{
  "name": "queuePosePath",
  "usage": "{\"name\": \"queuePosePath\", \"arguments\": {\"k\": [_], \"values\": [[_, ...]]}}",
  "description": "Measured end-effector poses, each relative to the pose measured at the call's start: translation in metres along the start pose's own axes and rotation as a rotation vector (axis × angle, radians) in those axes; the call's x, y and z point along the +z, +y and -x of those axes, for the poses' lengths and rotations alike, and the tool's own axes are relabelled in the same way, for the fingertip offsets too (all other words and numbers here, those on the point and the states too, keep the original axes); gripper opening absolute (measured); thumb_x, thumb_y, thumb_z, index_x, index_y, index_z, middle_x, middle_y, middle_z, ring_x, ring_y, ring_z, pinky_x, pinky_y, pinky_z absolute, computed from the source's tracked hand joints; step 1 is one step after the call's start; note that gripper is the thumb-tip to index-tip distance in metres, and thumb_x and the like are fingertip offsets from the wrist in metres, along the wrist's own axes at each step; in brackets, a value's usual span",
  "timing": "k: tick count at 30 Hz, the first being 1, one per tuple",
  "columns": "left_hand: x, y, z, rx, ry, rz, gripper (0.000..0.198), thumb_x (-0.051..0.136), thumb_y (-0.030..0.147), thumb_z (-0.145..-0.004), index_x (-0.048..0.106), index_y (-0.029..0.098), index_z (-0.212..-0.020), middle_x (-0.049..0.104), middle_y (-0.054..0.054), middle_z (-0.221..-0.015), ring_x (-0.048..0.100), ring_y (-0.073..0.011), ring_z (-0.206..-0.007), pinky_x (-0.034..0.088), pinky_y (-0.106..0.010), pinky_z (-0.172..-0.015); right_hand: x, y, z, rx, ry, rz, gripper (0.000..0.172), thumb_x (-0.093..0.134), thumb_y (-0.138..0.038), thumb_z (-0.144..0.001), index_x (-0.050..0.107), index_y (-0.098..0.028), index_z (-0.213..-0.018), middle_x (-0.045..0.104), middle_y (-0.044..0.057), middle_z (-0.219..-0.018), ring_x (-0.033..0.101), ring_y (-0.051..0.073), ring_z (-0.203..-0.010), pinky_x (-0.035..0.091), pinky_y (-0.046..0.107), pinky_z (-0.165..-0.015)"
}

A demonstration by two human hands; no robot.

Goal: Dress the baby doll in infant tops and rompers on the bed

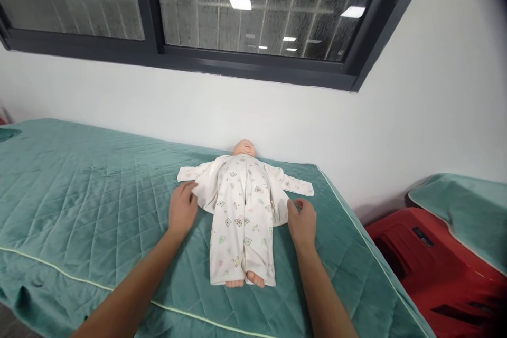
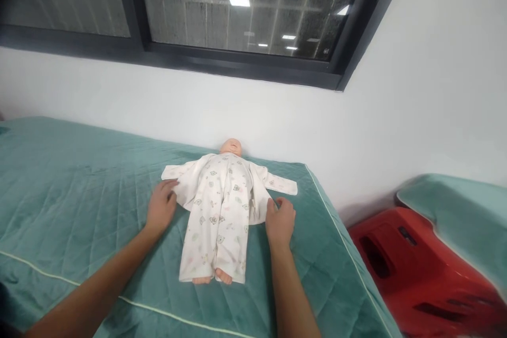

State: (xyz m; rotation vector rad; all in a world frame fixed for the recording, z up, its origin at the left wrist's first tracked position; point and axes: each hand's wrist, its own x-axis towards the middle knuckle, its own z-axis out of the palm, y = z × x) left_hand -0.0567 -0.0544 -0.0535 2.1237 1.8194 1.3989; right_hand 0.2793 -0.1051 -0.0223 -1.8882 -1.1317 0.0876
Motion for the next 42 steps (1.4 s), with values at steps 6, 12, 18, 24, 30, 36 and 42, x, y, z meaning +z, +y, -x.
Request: {"name": "queuePosePath", "arguments": {"k": [6, 12, 18, 24, 30, 36, 42], "values": [[0.016, -0.001, -0.020, -0.322, -0.078, -0.305, 0.041, 0.049, 0.043, -0.090, 0.060, 0.017, -0.120, 0.057, -0.014, -0.132, 0.046, -0.0341, -0.127, 0.036, -0.055, -0.105, 0.002, -0.005, -0.019, 0.140, -0.096, 0.053, 0.033, 0.064, -0.043, -0.074, 0.066, -0.015, -0.091, 0.059, 0.020, -0.122, 0.044, 0.039, -0.123, 0.032, 0.052, -0.102], [0.016, 0.001, -0.029, -0.330, -0.147, -0.355, 0.032, 0.046, 0.036, -0.092, 0.063, 0.017, -0.111, 0.059, -0.015, -0.128, 0.049, -0.0329, -0.124, 0.037, -0.051, -0.103, -0.001, -0.004, -0.038, 0.223, -0.361, -0.424, 0.025, 0.068, -0.043, -0.064, 0.062, -0.020, -0.070, 0.068, 0.005, -0.080, 0.062, 0.028, -0.092, 0.049, 0.042, -0.086], [0.011, -0.005, -0.030, -0.478, -0.087, -0.197, 0.034, 0.037, 0.039, -0.096, 0.060, 0.019, -0.111, 0.067, -0.014, -0.108, 0.061, -0.0312, -0.106, 0.046, -0.042, -0.088, -0.014, -0.002, -0.037, 0.559, -0.477, -1.271, 0.019, 0.063, -0.029, -0.073, 0.067, -0.021, -0.089, 0.074, 0.005, -0.091, 0.070, 0.024, -0.093, 0.057, 0.037, -0.084], [0.010, -0.004, -0.029, -0.550, -0.050, -0.067, 0.038, 0.034, 0.047, -0.096, 0.057, 0.022, -0.112, 0.071, -0.011, -0.100, 0.066, -0.0311, -0.095, 0.046, -0.038, -0.078, -0.008, -0.006, -0.034, 0.647, -0.529, -1.327, 0.022, 0.063, -0.020, -0.075, 0.068, -0.018, -0.096, 0.075, 0.005, -0.090, 0.071, 0.024, -0.092, 0.059, 0.036, -0.083], [0.008, 0.000, -0.030, -0.535, -0.070, -0.112, 0.036, 0.033, 0.046, -0.097, 0.058, 0.023, -0.110, 0.072, -0.011, -0.096, 0.066, -0.0303, -0.090, 0.044, -0.035, -0.072, -0.001, -0.077, -0.038, 0.402, -0.550, -1.083, 0.028, 0.068, -0.020, -0.067, 0.063, -0.023, -0.095, 0.069, 0.000, -0.085, 0.065, 0.017, -0.075, 0.052, 0.027, -0.064], [0.009, -0.001, -0.030, -0.536, -0.082, -0.111, 0.032, 0.036, 0.042, -0.097, 0.059, 0.024, -0.109, 0.071, -0.010, -0.093, 0.066, -0.0289, -0.088, 0.042, -0.033, -0.071, -0.008, -0.138, -0.007, -0.469, -0.837, -0.126, 0.028, 0.058, -0.015, -0.069, 0.066, -0.025, -0.093, 0.063, -0.001, -0.091, 0.055, 0.014, -0.069, 0.041, 0.027, -0.064], [0.009, 0.000, -0.030, -0.512, -0.094, -0.123, 0.030, 0.038, 0.041, -0.097, 0.060, 0.024, -0.107, 0.071, -0.009, -0.091, 0.065, -0.0285, -0.087, 0.041, -0.033, -0.072, -0.020, -0.147, -0.007, -0.327, -0.925, -0.326, 0.021, 0.055, -0.035, -0.085, 0.063, -0.023, -0.099, 0.064, 0.000, -0.077, 0.055, 0.013, -0.061, 0.044, 0.027, -0.062]]}}
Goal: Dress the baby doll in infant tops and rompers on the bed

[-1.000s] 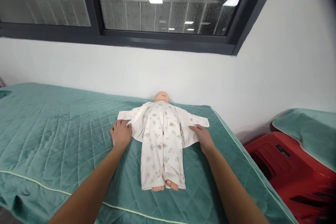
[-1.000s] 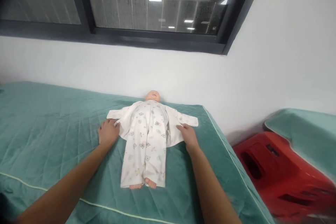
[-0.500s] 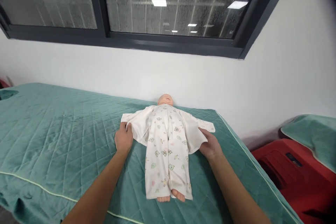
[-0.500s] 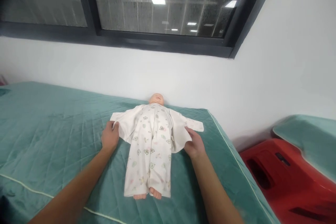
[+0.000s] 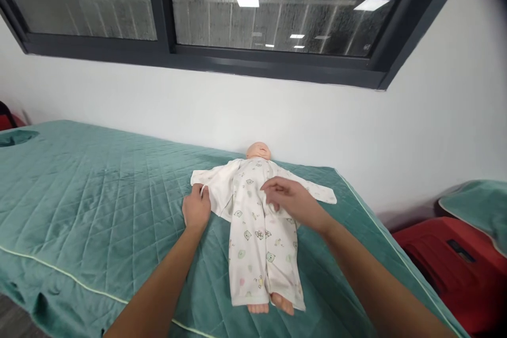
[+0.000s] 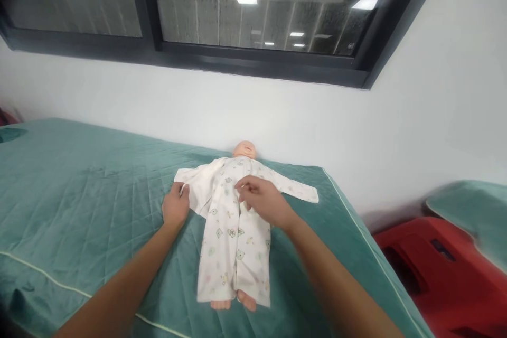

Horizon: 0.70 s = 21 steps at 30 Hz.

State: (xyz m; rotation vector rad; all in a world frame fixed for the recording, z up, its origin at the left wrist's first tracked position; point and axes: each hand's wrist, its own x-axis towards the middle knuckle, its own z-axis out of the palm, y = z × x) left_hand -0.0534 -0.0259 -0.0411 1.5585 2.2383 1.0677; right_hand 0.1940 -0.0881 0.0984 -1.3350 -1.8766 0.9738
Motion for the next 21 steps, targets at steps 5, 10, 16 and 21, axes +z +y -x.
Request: {"name": "queuePosePath", "arguments": {"k": [5, 10, 16, 21], "values": [[-0.002, 0.001, 0.001, -0.009, 0.000, 0.041, 0.029, 0.039, 0.041, -0.097, 0.061, 0.023, -0.104, 0.070, -0.008, -0.086, 0.065, -0.0269, -0.086, 0.042, -0.032, -0.072, -0.025, 0.017, -0.051, 0.018, 0.455, -0.059, 0.019, 0.055, -0.033, -0.079, 0.063, -0.021, -0.091, 0.064, 0.000, -0.074, 0.053, 0.013, -0.061, 0.040, 0.027, -0.061], [-0.001, -0.001, 0.002, -0.010, -0.009, 0.094, 0.030, 0.038, 0.042, -0.096, 0.060, 0.024, -0.102, 0.068, -0.007, -0.084, 0.066, -0.0276, -0.089, 0.043, -0.033, -0.073, -0.023, 0.054, -0.108, 0.173, 0.772, 0.197, 0.018, 0.049, -0.033, -0.080, 0.060, -0.020, -0.085, 0.068, 0.006, -0.085, 0.057, 0.020, -0.077, 0.039, 0.030, -0.070], [0.003, -0.002, 0.002, -0.037, -0.010, 0.202, 0.029, 0.040, 0.046, -0.095, 0.060, 0.025, -0.097, 0.067, -0.003, -0.081, 0.064, -0.0243, -0.087, 0.045, -0.033, -0.077, 0.001, 0.079, -0.114, 0.141, 0.592, 0.192, 0.025, 0.048, -0.042, -0.084, 0.059, -0.021, -0.090, 0.067, 0.005, -0.087, 0.058, 0.021, -0.080, 0.038, 0.030, -0.071], [-0.003, 0.009, 0.004, -0.028, -0.005, 0.502, 0.034, 0.044, 0.054, -0.091, 0.058, 0.023, -0.097, 0.064, -0.002, -0.092, 0.059, -0.0211, -0.087, 0.046, -0.030, -0.076, -0.009, 0.082, -0.108, 0.151, 0.485, 0.131, 0.037, 0.053, -0.053, -0.081, 0.057, -0.021, -0.101, 0.064, 0.004, -0.093, 0.059, 0.022, -0.086, 0.040, 0.033, -0.077]]}}
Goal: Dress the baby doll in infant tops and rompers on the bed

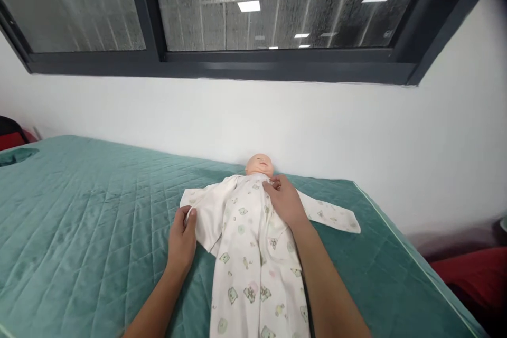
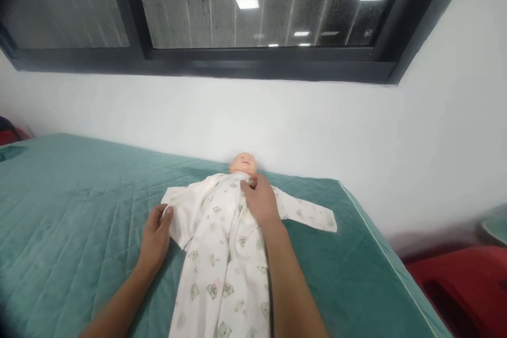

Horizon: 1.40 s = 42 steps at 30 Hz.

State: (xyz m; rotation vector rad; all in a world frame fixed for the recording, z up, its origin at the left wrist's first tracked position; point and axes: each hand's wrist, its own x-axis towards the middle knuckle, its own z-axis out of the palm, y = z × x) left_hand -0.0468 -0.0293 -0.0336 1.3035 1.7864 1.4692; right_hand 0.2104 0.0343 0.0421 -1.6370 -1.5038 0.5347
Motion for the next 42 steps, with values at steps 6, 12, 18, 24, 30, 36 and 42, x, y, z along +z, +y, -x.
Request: {"name": "queuePosePath", "arguments": {"k": [6, 12, 18, 24, 30, 36, 42], "values": [[0.004, 0.025, 0.003, -0.207, -0.138, 0.554, 0.032, 0.057, 0.054, -0.085, 0.058, 0.024, -0.098, 0.063, -0.002, -0.093, 0.058, -0.0181, -0.078, 0.049, -0.027, -0.064, -0.005, -0.002, -0.003, 0.064, -0.011, 0.019, 0.023, 0.054, -0.045, -0.081, 0.055, -0.023, -0.089, 0.066, 0.003, -0.085, 0.059, 0.023, -0.081, 0.040, 0.033, -0.072], [0.011, 0.075, 0.020, -0.021, -0.437, 0.551, 0.022, 0.065, 0.044, -0.083, 0.061, 0.023, -0.079, 0.067, -0.006, -0.113, 0.064, -0.0260, -0.102, 0.055, -0.039, -0.088, -0.011, 0.006, -0.012, 0.097, -0.074, -0.137, 0.022, 0.055, -0.043, -0.079, 0.062, -0.022, -0.078, 0.067, 0.001, -0.076, 0.057, 0.020, -0.072, 0.039, 0.030, -0.065], [0.022, 0.104, 0.028, 0.340, -0.829, 0.171, 0.024, 0.051, 0.041, -0.092, 0.072, 0.029, -0.099, 0.070, -0.005, -0.119, 0.056, -0.0242, -0.124, 0.019, -0.049, -0.122, -0.007, 0.010, -0.014, 0.014, -0.061, -0.335, 0.032, 0.057, -0.051, -0.080, 0.068, -0.021, -0.083, 0.070, 0.002, -0.080, 0.061, 0.022, -0.078, 0.044, 0.030, -0.066], [0.061, 0.122, -0.030, 0.213, -0.433, 0.051, 0.026, 0.051, 0.038, -0.089, 0.073, 0.024, -0.094, 0.073, -0.003, -0.105, 0.065, -0.0223, -0.098, 0.050, -0.034, -0.089, -0.004, 0.005, -0.013, 0.003, -0.069, -0.361, 0.033, 0.060, -0.049, -0.082, 0.067, -0.023, -0.101, 0.071, 0.004, -0.094, 0.063, 0.023, -0.088, 0.048, 0.035, -0.080], [0.116, 0.129, -0.072, 0.304, -0.601, -0.201, 0.026, 0.051, 0.034, -0.085, 0.074, 0.020, -0.085, 0.073, -0.005, -0.080, 0.064, -0.0190, -0.071, 0.047, -0.028, -0.064, -0.009, 0.009, -0.016, -0.097, -0.066, -0.291, 0.033, 0.054, -0.042, -0.088, 0.066, -0.024, -0.113, 0.064, 0.005, -0.117, 0.059, 0.022, -0.102, 0.043, 0.037, -0.094], [0.125, 0.121, -0.071, 0.331, -0.554, -0.117, 0.020, 0.052, 0.027, -0.086, 0.070, 0.020, -0.081, 0.074, -0.004, -0.086, 0.065, -0.0187, -0.078, 0.047, -0.029, -0.070, 0.005, 0.010, -0.017, -0.120, -0.021, -0.269, 0.028, 0.051, -0.035, -0.088, 0.068, -0.025, -0.107, 0.062, 0.005, -0.116, 0.057, 0.021, -0.106, 0.044, 0.035, -0.095], [0.127, 0.122, -0.066, 0.349, -0.382, 0.087, 0.019, 0.051, 0.026, -0.088, 0.067, 0.019, -0.079, 0.070, 0.000, -0.079, 0.062, -0.0142, -0.074, 0.047, -0.027, -0.074, 0.007, 0.008, -0.014, -0.125, 0.000, -0.320, 0.026, 0.053, -0.034, -0.087, 0.067, -0.025, -0.108, 0.061, 0.004, -0.113, 0.058, 0.018, -0.095, 0.046, 0.033, -0.089]]}}
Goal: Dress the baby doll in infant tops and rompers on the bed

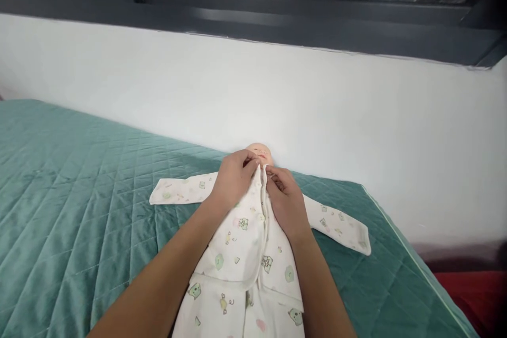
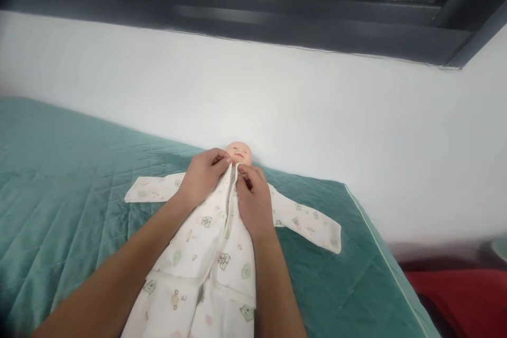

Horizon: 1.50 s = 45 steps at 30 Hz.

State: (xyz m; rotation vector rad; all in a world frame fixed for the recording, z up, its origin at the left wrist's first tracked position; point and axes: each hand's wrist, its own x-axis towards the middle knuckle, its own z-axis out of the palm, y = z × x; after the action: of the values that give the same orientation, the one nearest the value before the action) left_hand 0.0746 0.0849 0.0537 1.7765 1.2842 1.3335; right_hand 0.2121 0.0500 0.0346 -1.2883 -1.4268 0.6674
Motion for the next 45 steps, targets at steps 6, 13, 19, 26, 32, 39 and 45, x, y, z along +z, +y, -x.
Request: {"name": "queuePosePath", "arguments": {"k": [6, 13, 19, 26, 32, 39, 45], "values": [[0.004, -0.003, 0.000, -0.051, -0.077, 0.027, 0.016, 0.055, 0.028, -0.086, 0.067, 0.019, -0.082, 0.071, -0.002, -0.081, 0.063, -0.0152, -0.075, 0.046, -0.027, -0.071, -0.001, 0.001, 0.000, -0.018, -0.043, -0.010, 0.027, 0.052, -0.030, -0.086, 0.062, -0.024, -0.110, 0.058, 0.003, -0.116, 0.057, 0.016, -0.091, 0.046, 0.031, -0.087], [0.000, -0.005, 0.000, -0.067, -0.146, 0.021, 0.008, 0.054, 0.015, -0.082, 0.061, 0.019, -0.083, 0.070, -0.001, -0.087, 0.063, -0.0145, -0.080, 0.047, -0.027, -0.075, 0.000, 0.001, 0.000, -0.008, -0.089, 0.073, 0.026, 0.051, -0.028, -0.085, 0.062, -0.024, -0.108, 0.056, 0.003, -0.110, 0.054, 0.014, -0.081, 0.045, 0.031, -0.085], [-0.002, -0.009, 0.000, -0.086, -0.186, -0.024, 0.012, 0.057, 0.017, -0.080, 0.063, 0.020, -0.091, 0.070, -0.001, -0.092, 0.064, -0.0150, -0.083, 0.049, -0.027, -0.076, 0.002, 0.007, -0.002, -0.018, -0.077, 0.144, 0.031, 0.055, -0.031, -0.082, 0.064, -0.027, -0.111, 0.052, 0.005, -0.121, 0.051, 0.020, -0.103, 0.043, 0.038, -0.095], [0.001, -0.014, -0.002, -0.146, -0.182, -0.187, 0.020, 0.061, 0.028, -0.080, 0.072, 0.021, -0.096, 0.068, -0.007, -0.110, 0.063, -0.0206, -0.098, 0.048, -0.032, -0.086, 0.002, 0.009, -0.003, 0.010, -0.073, 0.178, 0.032, 0.055, -0.032, -0.082, 0.066, -0.029, -0.112, 0.052, 0.006, -0.121, 0.046, 0.025, -0.117, 0.036, 0.046, -0.106], [-0.001, -0.013, -0.003, -0.140, -0.181, -0.145, 0.016, 0.061, 0.028, -0.080, 0.074, 0.022, -0.088, 0.072, -0.004, -0.104, 0.065, -0.0195, -0.094, 0.048, -0.030, -0.084, 0.002, 0.008, -0.002, -0.027, -0.075, 0.198, 0.028, 0.054, -0.031, -0.083, 0.063, -0.026, -0.108, 0.055, 0.006, -0.123, 0.047, 0.024, -0.122, 0.032, 0.046, -0.109], [-0.001, -0.012, -0.005, -0.167, -0.191, -0.041, 0.010, 0.063, 0.020, -0.076, 0.073, 0.020, -0.079, 0.074, -0.003, -0.102, 0.067, -0.0182, -0.092, 0.048, -0.030, -0.089, 0.001, 0.010, -0.003, -0.047, -0.085, 0.184, 0.027, 0.052, -0.033, -0.083, 0.062, -0.024, -0.107, 0.057, 0.006, -0.122, 0.049, 0.023, -0.122, 0.033, 0.043, -0.109], [-0.001, -0.013, -0.004, -0.132, -0.181, 0.000, 0.010, 0.063, 0.016, -0.076, 0.072, 0.020, -0.078, 0.075, -0.002, -0.100, 0.067, -0.0176, -0.092, 0.048, -0.030, -0.089, 0.001, 0.010, -0.005, -0.017, -0.080, 0.162, 0.028, 0.055, -0.033, -0.081, 0.060, -0.023, -0.106, 0.058, 0.005, -0.121, 0.049, 0.022, -0.122, 0.034, 0.041, -0.108]]}}
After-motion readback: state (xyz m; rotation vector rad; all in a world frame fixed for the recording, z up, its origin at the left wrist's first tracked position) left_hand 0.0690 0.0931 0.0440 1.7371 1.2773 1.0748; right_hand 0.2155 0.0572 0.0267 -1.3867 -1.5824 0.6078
